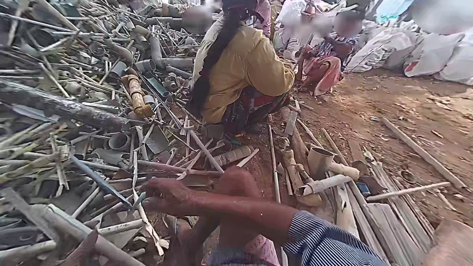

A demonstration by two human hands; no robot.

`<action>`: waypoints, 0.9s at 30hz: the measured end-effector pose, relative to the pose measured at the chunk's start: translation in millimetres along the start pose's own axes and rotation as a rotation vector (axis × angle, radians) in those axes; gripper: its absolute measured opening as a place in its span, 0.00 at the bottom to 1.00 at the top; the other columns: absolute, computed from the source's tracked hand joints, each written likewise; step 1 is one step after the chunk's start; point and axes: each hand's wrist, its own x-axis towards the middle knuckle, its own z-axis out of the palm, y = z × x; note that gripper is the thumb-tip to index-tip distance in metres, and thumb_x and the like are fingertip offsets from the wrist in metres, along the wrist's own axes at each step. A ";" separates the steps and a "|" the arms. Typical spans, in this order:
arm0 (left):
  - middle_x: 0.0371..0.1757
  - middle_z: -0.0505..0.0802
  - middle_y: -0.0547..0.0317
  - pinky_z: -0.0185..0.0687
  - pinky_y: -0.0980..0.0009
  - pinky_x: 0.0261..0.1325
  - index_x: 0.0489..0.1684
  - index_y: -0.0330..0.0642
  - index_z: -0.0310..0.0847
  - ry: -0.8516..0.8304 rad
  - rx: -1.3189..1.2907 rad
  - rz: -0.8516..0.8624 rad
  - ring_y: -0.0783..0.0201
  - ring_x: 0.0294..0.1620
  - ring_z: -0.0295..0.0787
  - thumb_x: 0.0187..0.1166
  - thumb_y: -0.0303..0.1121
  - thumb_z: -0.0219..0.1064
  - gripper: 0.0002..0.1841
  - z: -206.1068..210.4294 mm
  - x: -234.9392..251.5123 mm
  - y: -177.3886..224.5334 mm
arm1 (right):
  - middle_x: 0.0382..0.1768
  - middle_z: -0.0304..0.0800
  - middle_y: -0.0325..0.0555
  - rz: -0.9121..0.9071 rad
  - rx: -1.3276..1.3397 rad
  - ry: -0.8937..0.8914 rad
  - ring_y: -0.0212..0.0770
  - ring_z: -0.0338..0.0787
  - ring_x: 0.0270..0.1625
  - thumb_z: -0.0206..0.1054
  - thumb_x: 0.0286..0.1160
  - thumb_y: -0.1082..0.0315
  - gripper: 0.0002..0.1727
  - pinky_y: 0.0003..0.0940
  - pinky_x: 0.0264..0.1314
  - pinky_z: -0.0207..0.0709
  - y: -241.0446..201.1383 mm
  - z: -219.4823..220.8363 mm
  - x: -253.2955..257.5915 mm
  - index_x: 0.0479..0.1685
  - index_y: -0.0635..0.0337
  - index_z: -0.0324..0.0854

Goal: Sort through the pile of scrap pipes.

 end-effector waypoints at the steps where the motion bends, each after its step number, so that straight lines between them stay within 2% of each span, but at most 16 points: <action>1: 0.37 0.91 0.79 0.86 0.82 0.42 0.51 0.43 0.78 0.021 -0.049 -0.026 0.83 0.36 0.88 0.72 0.19 0.61 0.13 7.5 -6.4 5.0 | 0.52 0.89 0.69 0.054 0.055 -0.090 0.53 0.90 0.53 0.61 0.83 0.74 0.19 0.44 0.62 0.79 6.9 25.8 3.2 0.66 0.81 0.77; 3: 0.33 0.92 0.71 0.86 0.82 0.33 0.47 0.39 0.80 0.061 -0.219 -0.065 0.79 0.29 0.88 0.69 0.15 0.60 0.13 12.0 -9.1 3.8 | 0.49 0.89 0.63 0.123 0.168 -0.204 0.43 0.89 0.47 0.61 0.84 0.69 0.22 0.38 0.55 0.81 25.7 73.0 3.7 0.68 0.79 0.74; 5: 0.34 0.92 0.65 0.88 0.77 0.38 0.47 0.37 0.79 0.050 -0.340 -0.125 0.75 0.32 0.89 0.67 0.13 0.63 0.14 6.6 -4.1 -3.5 | 0.47 0.89 0.56 0.178 0.250 -0.244 0.35 0.86 0.44 0.62 0.83 0.65 0.24 0.30 0.52 0.81 38.9 100.2 -0.2 0.68 0.78 0.74; 6: 0.34 0.91 0.65 0.88 0.77 0.40 0.48 0.37 0.78 0.039 -0.374 -0.155 0.75 0.33 0.89 0.68 0.12 0.64 0.14 4.0 -2.8 -5.4 | 0.47 0.88 0.54 0.215 0.286 -0.249 0.32 0.86 0.44 0.62 0.83 0.64 0.24 0.28 0.52 0.81 42.4 106.1 -3.4 0.68 0.78 0.74; 8: 0.33 0.92 0.64 0.87 0.78 0.34 0.46 0.36 0.81 0.041 -0.443 -0.198 0.74 0.30 0.88 0.67 0.12 0.65 0.14 1.3 -2.9 -6.9 | 0.47 0.88 0.46 0.285 0.349 -0.243 0.26 0.87 0.44 0.62 0.82 0.64 0.23 0.24 0.51 0.82 47.8 112.3 -7.8 0.66 0.75 0.75; 11: 0.33 0.92 0.63 0.87 0.79 0.33 0.43 0.37 0.81 0.007 -0.504 -0.208 0.74 0.29 0.89 0.65 0.11 0.67 0.14 -2.0 -3.5 -6.7 | 0.41 0.88 0.35 0.325 0.423 -0.201 0.21 0.87 0.41 0.67 0.77 0.63 0.21 0.21 0.48 0.83 52.9 124.5 -10.6 0.62 0.69 0.77; 15: 0.34 0.92 0.63 0.88 0.78 0.36 0.42 0.37 0.81 -0.060 -0.511 -0.205 0.74 0.31 0.89 0.64 0.11 0.70 0.14 -0.8 -2.0 -9.3 | 0.36 0.89 0.32 0.385 0.565 -0.165 0.26 0.90 0.36 0.69 0.73 0.68 0.16 0.25 0.44 0.86 49.0 136.8 -9.9 0.56 0.63 0.76; 18: 0.32 0.91 0.62 0.85 0.79 0.30 0.41 0.37 0.80 -0.064 -0.505 -0.247 0.74 0.26 0.87 0.66 0.12 0.69 0.12 -3.2 -1.9 -7.8 | 0.35 0.92 0.36 0.460 0.710 -0.152 0.31 0.91 0.30 0.67 0.74 0.71 0.15 0.27 0.37 0.88 42.7 137.4 -9.7 0.57 0.62 0.75; 20: 0.31 0.91 0.62 0.83 0.80 0.27 0.42 0.37 0.80 -0.060 -0.497 -0.284 0.75 0.24 0.85 0.70 0.12 0.68 0.11 -6.2 -3.2 -7.1 | 0.37 0.93 0.41 0.515 0.818 -0.167 0.34 0.92 0.29 0.63 0.77 0.72 0.15 0.29 0.35 0.89 39.9 133.3 -10.6 0.61 0.61 0.72; 22: 0.32 0.92 0.61 0.80 0.82 0.24 0.45 0.38 0.78 -0.066 -0.486 -0.328 0.76 0.22 0.84 0.74 0.14 0.66 0.10 -8.6 -4.6 -6.3 | 0.39 0.94 0.44 0.566 0.931 -0.180 0.37 0.93 0.29 0.60 0.81 0.71 0.12 0.31 0.33 0.90 39.9 128.7 -11.5 0.60 0.60 0.73; 24: 0.32 0.92 0.61 0.78 0.82 0.22 0.46 0.38 0.80 -0.046 -0.501 -0.354 0.76 0.22 0.83 0.77 0.15 0.64 0.09 -9.4 -5.2 -6.7 | 0.39 0.94 0.44 0.597 0.991 -0.194 0.37 0.93 0.29 0.55 0.85 0.67 0.10 0.31 0.32 0.90 40.1 125.6 -11.4 0.57 0.58 0.75; 27: 0.34 0.92 0.59 0.77 0.83 0.20 0.52 0.37 0.80 -0.018 -0.522 -0.361 0.75 0.22 0.84 0.78 0.15 0.62 0.11 -11.0 -4.4 -8.4 | 0.35 0.92 0.42 0.639 1.038 -0.220 0.36 0.92 0.27 0.47 0.88 0.67 0.15 0.31 0.30 0.89 41.6 124.3 -11.7 0.58 0.59 0.77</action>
